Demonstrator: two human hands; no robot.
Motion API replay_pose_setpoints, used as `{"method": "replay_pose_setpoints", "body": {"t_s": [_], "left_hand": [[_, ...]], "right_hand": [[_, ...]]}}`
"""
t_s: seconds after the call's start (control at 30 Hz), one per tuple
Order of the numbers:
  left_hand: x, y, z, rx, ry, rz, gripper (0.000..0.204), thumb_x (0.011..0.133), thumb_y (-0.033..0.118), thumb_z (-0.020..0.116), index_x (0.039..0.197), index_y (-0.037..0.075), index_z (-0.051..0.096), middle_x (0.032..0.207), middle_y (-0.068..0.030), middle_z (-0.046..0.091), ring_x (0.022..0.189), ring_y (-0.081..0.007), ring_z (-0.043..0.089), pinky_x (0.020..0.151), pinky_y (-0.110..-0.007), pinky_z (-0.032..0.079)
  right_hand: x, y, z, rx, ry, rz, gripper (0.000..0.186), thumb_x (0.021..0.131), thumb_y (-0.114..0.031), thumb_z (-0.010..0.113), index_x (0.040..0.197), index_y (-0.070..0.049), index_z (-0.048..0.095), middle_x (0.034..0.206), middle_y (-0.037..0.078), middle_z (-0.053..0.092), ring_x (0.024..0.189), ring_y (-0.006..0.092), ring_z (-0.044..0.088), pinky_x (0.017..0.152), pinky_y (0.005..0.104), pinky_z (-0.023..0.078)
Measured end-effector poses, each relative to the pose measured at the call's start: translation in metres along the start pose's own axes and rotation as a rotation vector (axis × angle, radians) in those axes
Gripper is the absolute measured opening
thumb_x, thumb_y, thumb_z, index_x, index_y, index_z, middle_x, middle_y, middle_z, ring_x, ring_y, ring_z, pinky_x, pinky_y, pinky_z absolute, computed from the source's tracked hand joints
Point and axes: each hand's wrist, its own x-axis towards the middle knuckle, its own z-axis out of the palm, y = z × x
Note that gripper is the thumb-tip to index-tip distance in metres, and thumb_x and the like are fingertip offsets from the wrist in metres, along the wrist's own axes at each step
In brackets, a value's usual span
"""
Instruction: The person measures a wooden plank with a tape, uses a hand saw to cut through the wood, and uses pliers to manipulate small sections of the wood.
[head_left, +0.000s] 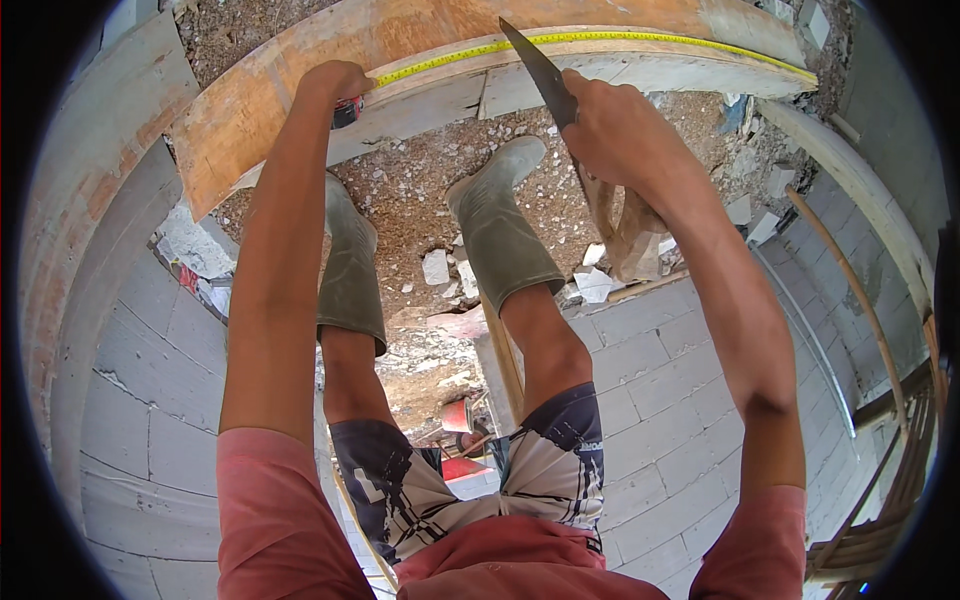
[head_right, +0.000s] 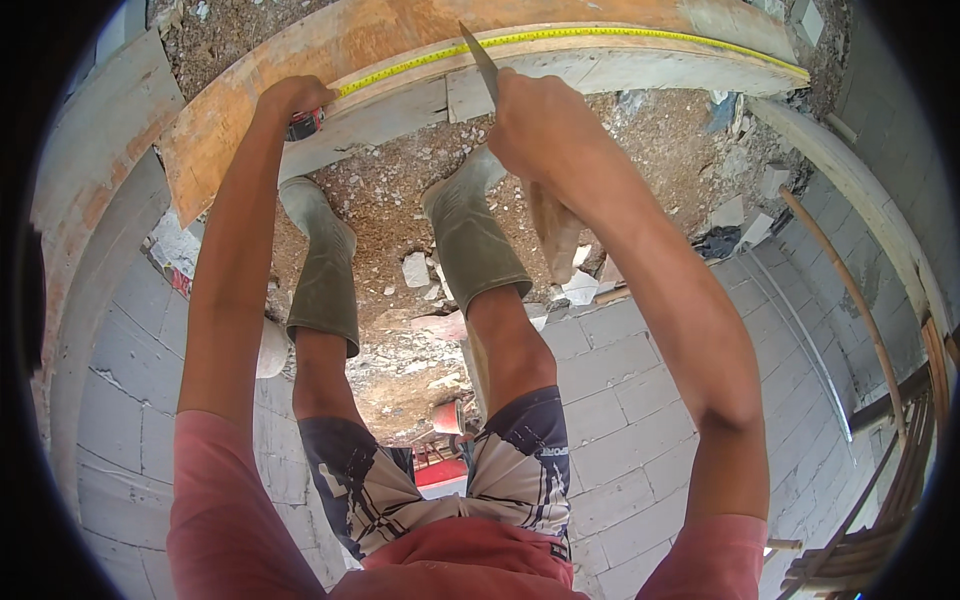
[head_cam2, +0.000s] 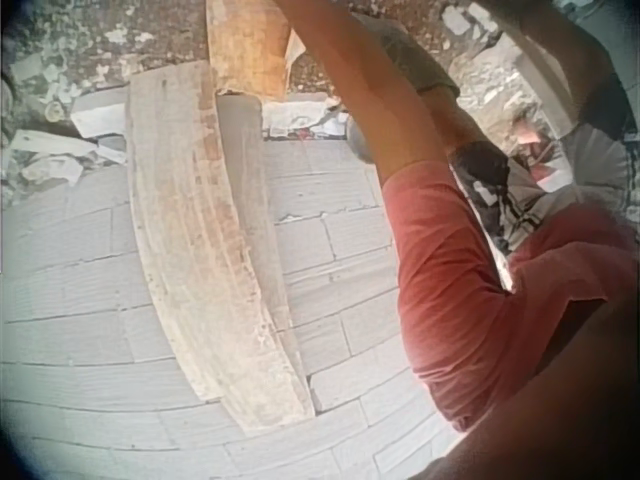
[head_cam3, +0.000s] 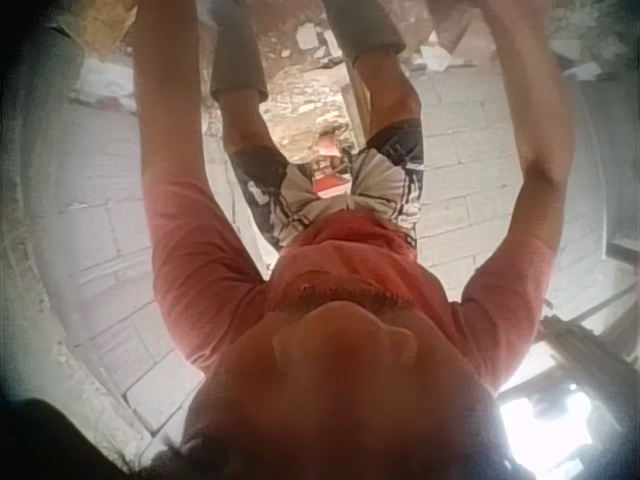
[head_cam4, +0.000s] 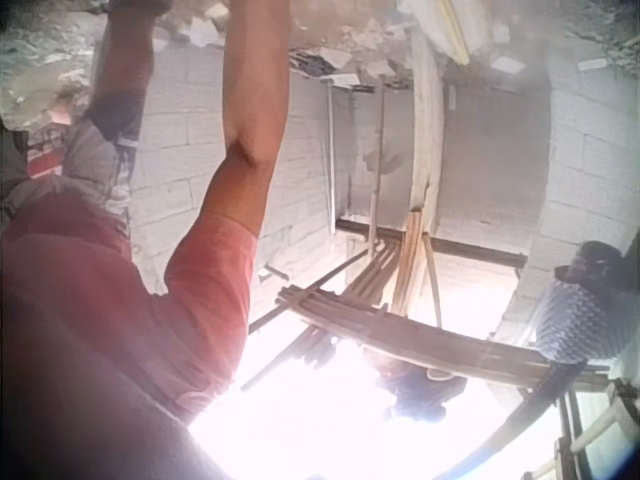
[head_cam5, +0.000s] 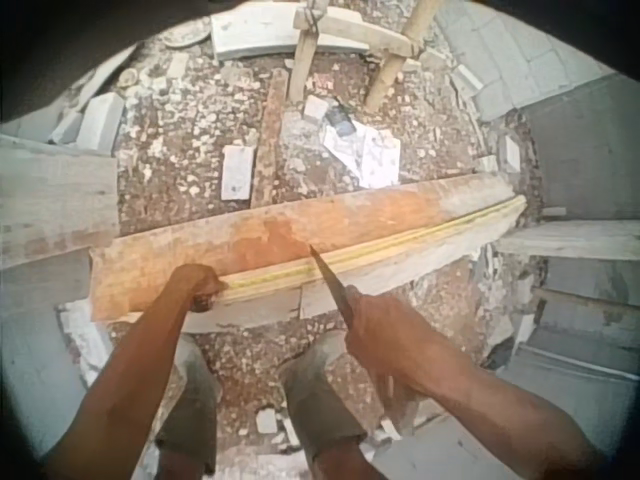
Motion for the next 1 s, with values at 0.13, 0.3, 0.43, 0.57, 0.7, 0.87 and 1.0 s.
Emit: {"method": "replay_pose_setpoints", "body": {"t_s": [0.13, 0.3, 0.43, 0.57, 0.7, 0.87, 1.0], "left_hand": [[-0.002, -0.013, 0.005, 0.038, 0.100, -0.014, 0.051, 0.090, 0.049, 0.049, 0.094, 0.003, 0.072, 0.089, -0.0177, 0.071, 0.079, -0.0309, 0.069, 0.073, -0.044, 0.051], [0.007, 0.005, 0.008, 0.017, 0.064, -0.010, 0.050, 0.091, 0.047, 0.047, 0.092, 0.004, 0.073, 0.079, -0.0123, 0.071, 0.072, -0.0284, 0.069, 0.069, -0.043, 0.052], [0.003, 0.002, -0.001, -0.036, 0.005, -0.005, 0.049, 0.092, 0.046, 0.047, 0.093, 0.004, 0.073, 0.077, -0.0112, 0.071, 0.072, -0.0283, 0.069, 0.068, -0.042, 0.052], [-0.009, -0.009, 0.018, -0.025, 0.100, -0.018, 0.046, 0.095, 0.044, 0.048, 0.096, 0.005, 0.071, 0.099, -0.0161, 0.071, 0.097, -0.0316, 0.067, 0.084, -0.043, 0.051], [-0.060, 0.036, 0.016, -0.384, 0.179, 0.282, 0.047, 0.097, 0.043, 0.045, 0.088, 0.003, 0.066, 0.086, -0.0159, 0.069, 0.083, -0.0329, 0.066, 0.077, -0.042, 0.049], [-0.170, 0.142, 0.010, -0.495, 0.387, 0.433, 0.044, 0.098, 0.039, 0.044, 0.083, 0.002, 0.062, 0.079, -0.0215, 0.064, 0.078, -0.0419, 0.062, 0.072, -0.047, 0.048], [-0.276, 0.146, 0.040, -0.615, 0.390, 0.452, 0.038, 0.099, 0.030, 0.046, 0.079, 0.001, 0.060, 0.065, -0.0096, 0.059, 0.063, -0.0226, 0.061, 0.060, -0.038, 0.046]], "right_hand": [[0.001, 0.004, 0.009, -0.006, 0.015, -0.001, 0.039, 0.076, -0.005, 0.055, 0.114, 0.006, 0.053, 0.082, 0.031, 0.064, 0.083, 0.0464, 0.064, 0.077, 0.0523, 0.050], [0.015, 0.007, 0.016, -0.028, -0.003, 0.053, 0.047, 0.078, -0.006, 0.055, 0.124, 0.007, 0.051, 0.085, 0.031, 0.064, 0.085, 0.0471, 0.063, 0.079, 0.0517, 0.050], [-0.032, 0.004, -0.031, 0.069, 0.229, 0.066, 0.037, 0.082, -0.012, 0.057, 0.115, 0.005, 0.056, 0.086, 0.027, 0.067, 0.082, 0.0430, 0.067, 0.074, 0.0481, 0.053], [-0.121, 0.015, -0.082, 0.455, 0.451, 0.272, 0.058, 0.084, -0.010, 0.058, 0.140, -0.004, 0.047, 0.090, 0.019, 0.069, 0.074, 0.0245, 0.066, 0.070, 0.0351, 0.051], [-0.242, 0.061, -0.047, 0.755, 0.531, 0.598, 0.061, 0.083, -0.007, 0.057, 0.143, -0.004, 0.045, 0.101, 0.013, 0.069, 0.081, 0.0151, 0.062, 0.074, 0.0311, 0.050], [-0.371, 0.109, 0.093, 0.951, 0.517, 0.908, 0.065, 0.078, -0.012, 0.062, 0.140, -0.001, 0.047, 0.098, 0.017, 0.070, 0.085, 0.0222, 0.066, 0.079, 0.0335, 0.051], [-0.430, 0.109, 0.205, 0.891, 0.453, 1.133, 0.068, 0.072, -0.020, 0.065, 0.136, -0.004, 0.051, 0.106, 0.026, 0.067, 0.098, 0.0383, 0.066, 0.087, 0.0417, 0.052]]}}
